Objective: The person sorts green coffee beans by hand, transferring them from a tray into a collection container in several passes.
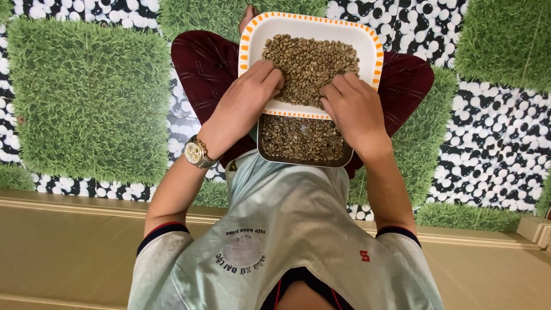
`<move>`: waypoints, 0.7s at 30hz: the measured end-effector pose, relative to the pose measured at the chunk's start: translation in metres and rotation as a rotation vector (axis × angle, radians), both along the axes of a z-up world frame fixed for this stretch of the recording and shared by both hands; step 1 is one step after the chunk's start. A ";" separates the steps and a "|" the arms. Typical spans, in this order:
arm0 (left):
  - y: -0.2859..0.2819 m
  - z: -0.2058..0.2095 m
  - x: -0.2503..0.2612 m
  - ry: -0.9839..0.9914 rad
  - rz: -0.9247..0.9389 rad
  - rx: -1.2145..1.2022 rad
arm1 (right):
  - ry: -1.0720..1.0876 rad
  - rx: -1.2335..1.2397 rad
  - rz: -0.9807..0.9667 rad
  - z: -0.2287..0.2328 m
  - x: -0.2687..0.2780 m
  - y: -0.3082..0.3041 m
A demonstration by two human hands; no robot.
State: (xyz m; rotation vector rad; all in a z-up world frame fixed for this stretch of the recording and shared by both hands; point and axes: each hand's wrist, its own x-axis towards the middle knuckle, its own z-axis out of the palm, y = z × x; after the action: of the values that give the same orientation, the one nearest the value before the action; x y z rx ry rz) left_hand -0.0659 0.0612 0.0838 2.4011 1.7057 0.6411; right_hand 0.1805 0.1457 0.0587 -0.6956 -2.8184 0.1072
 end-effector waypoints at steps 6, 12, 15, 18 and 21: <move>0.005 0.006 0.000 0.034 0.015 0.010 | 0.050 -0.022 -0.015 0.006 -0.002 -0.001; 0.007 0.007 -0.003 -0.018 0.013 -0.048 | 0.139 -0.042 -0.048 -0.002 0.004 0.003; 0.007 0.004 0.001 -0.096 0.039 -0.122 | 0.187 -0.105 -0.045 -0.007 0.003 0.005; 0.008 0.003 0.000 -0.140 0.019 -0.146 | 0.216 -0.120 -0.049 -0.010 0.003 0.006; 0.010 -0.010 -0.002 -0.050 -0.006 -0.076 | 0.274 -0.171 -0.063 -0.018 0.008 0.006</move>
State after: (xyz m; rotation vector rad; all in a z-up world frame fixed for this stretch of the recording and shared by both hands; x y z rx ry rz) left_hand -0.0681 0.0709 0.0737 2.3189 1.6713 0.6183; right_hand 0.1883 0.1513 0.0411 -0.7422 -2.5433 0.4040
